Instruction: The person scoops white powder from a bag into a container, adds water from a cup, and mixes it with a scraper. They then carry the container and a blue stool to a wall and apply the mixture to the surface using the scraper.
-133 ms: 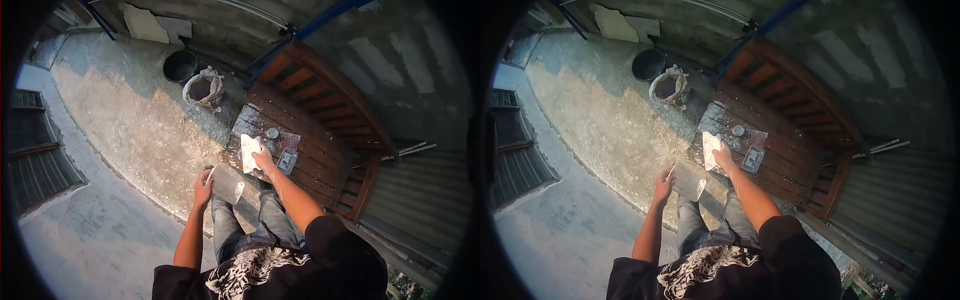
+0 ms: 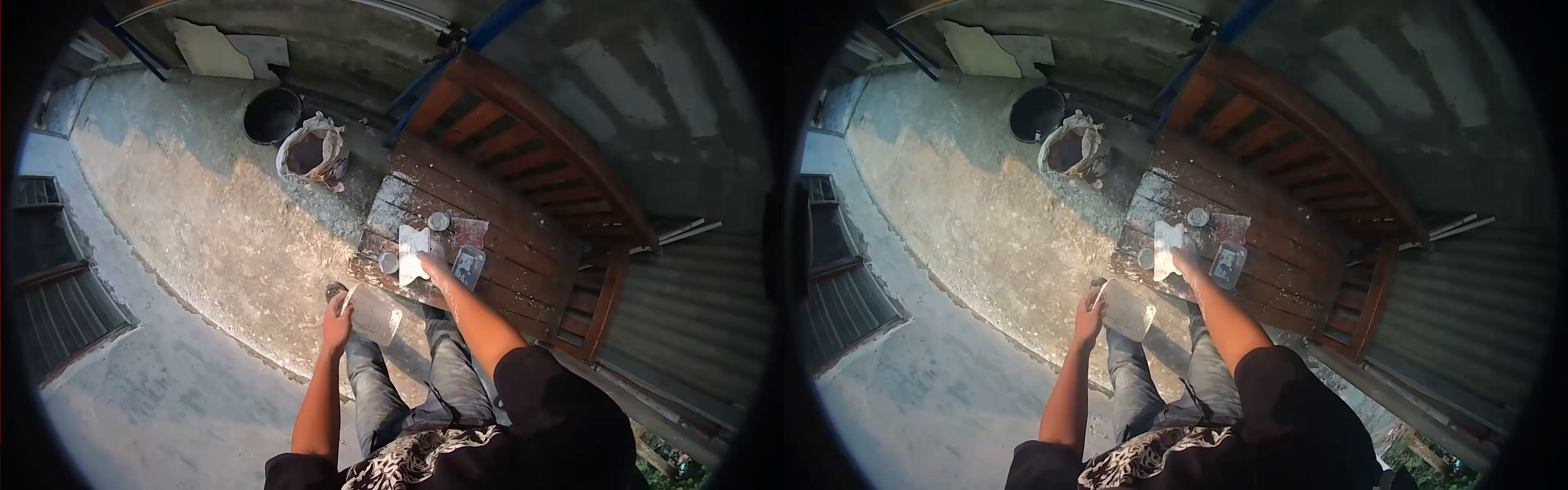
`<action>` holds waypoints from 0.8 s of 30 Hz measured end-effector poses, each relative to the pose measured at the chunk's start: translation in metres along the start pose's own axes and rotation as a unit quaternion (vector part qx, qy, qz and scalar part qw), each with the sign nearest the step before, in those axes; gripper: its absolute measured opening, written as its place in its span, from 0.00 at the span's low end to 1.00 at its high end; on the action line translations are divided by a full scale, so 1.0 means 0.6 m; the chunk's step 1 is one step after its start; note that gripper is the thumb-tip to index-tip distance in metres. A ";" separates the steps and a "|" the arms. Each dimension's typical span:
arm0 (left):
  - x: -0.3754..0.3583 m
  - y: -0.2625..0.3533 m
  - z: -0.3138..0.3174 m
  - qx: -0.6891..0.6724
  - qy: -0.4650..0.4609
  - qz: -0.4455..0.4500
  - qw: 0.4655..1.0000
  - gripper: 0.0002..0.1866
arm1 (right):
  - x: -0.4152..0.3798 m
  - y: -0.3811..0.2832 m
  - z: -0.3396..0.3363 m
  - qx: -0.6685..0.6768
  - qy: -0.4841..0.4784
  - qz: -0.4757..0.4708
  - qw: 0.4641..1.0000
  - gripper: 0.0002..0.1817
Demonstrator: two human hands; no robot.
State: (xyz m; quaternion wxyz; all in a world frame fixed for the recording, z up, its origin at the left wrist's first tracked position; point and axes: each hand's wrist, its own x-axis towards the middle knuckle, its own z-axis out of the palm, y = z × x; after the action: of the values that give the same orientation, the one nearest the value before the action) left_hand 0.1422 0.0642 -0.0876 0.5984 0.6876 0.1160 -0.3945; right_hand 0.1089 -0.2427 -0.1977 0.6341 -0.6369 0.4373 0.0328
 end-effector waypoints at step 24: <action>-0.008 -0.324 0.286 -0.021 0.063 -0.104 0.992 0.19 | 0.002 0.190 -0.240 0.011 -0.186 0.086 0.979 0.24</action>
State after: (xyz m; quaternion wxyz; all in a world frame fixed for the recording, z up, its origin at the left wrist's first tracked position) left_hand -0.0532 -0.0413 -0.2221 0.5598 0.6828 0.2329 -0.4076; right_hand -0.0326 -0.3423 -0.2594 0.7058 -0.5728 0.3654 0.2005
